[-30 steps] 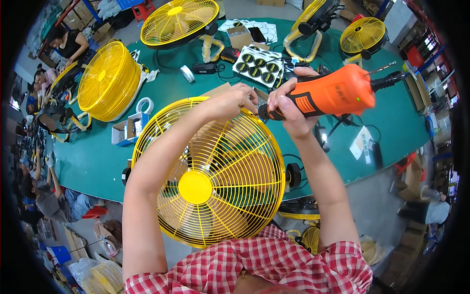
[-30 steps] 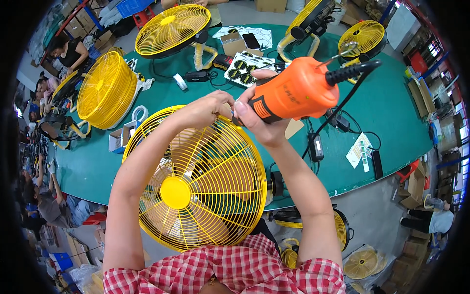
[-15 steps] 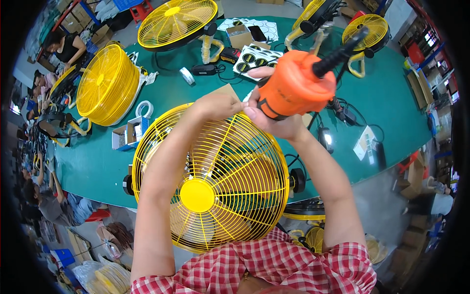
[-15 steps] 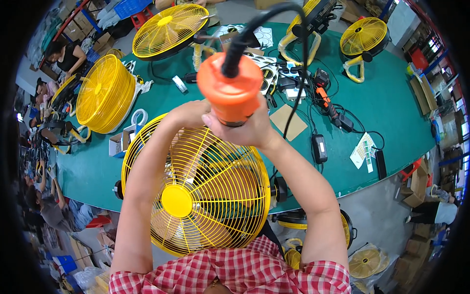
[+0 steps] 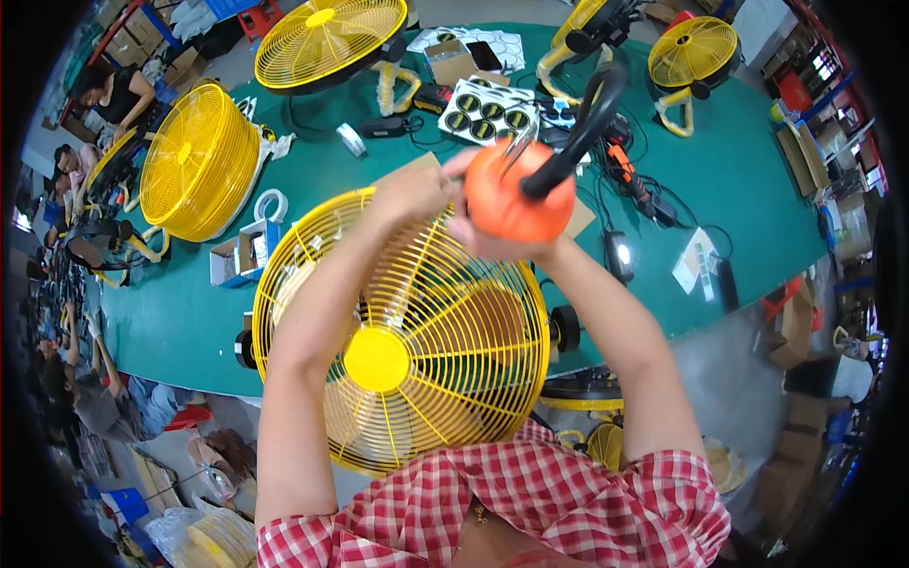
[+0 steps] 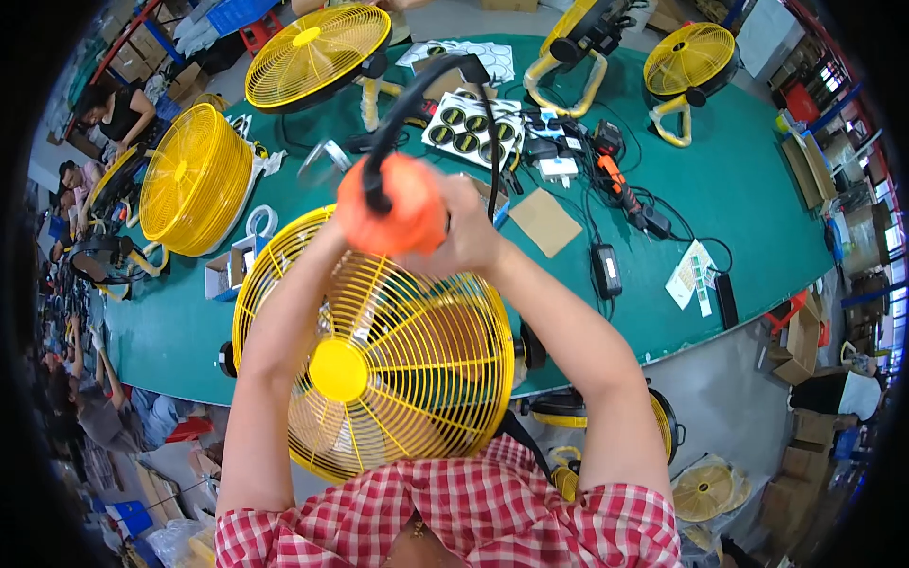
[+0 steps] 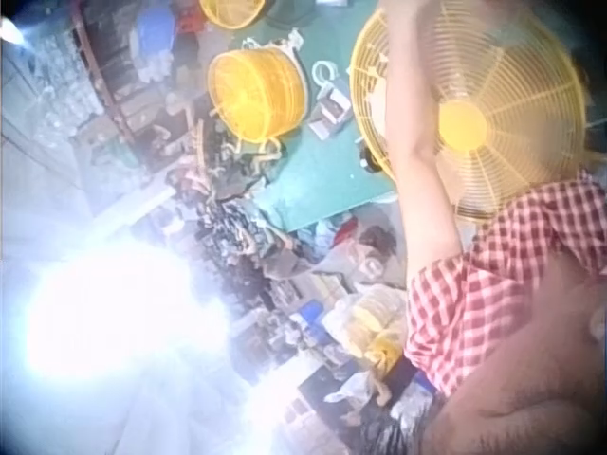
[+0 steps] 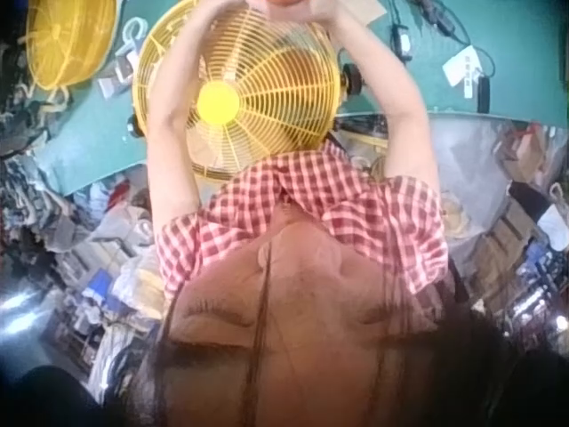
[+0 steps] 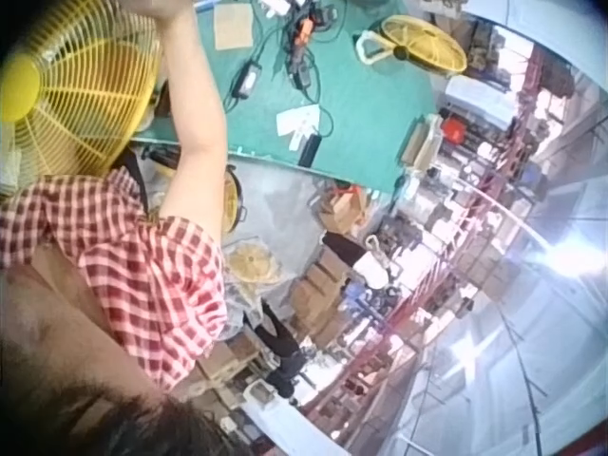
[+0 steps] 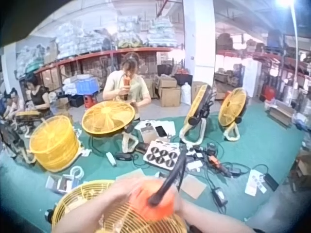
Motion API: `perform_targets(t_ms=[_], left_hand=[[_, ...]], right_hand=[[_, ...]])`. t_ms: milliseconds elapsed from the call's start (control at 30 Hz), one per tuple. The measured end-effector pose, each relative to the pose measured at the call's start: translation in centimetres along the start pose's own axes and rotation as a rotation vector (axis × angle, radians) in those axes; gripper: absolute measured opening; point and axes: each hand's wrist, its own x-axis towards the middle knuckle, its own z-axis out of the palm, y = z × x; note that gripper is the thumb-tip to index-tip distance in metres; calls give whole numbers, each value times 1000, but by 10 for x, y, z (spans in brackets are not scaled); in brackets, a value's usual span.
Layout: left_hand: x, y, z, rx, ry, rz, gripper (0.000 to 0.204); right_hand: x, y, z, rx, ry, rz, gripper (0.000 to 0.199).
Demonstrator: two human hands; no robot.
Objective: Assembling components of electric fans, including the front grill, blades, and logo stickers using an electric screwdriver.
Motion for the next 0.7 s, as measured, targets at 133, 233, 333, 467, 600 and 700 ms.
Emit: perform_targets(t_ms=[133,233,333,467,600,700], left_hand=[[-33,12,-29,-302,145,94,34],[-89,12,-36,-363,398,137,31],[-169,4,-30,-400,642,-3,30],[-276,-11,16,-415,1036,-287,33],[-343,-22,98,-483,1244,-664,40],[-364,-19,148,-732,1364,-789,52]], right_hand=[[3,-4,-36,493,425,170,48],[-30,28,-75,227,700,412,37],[-108,95,-98,-91,680,722,44],[-229,193,-135,-644,306,1158,71],[-252,234,-168,-726,167,1062,61],[-170,179,-133,-873,-150,877,46]])
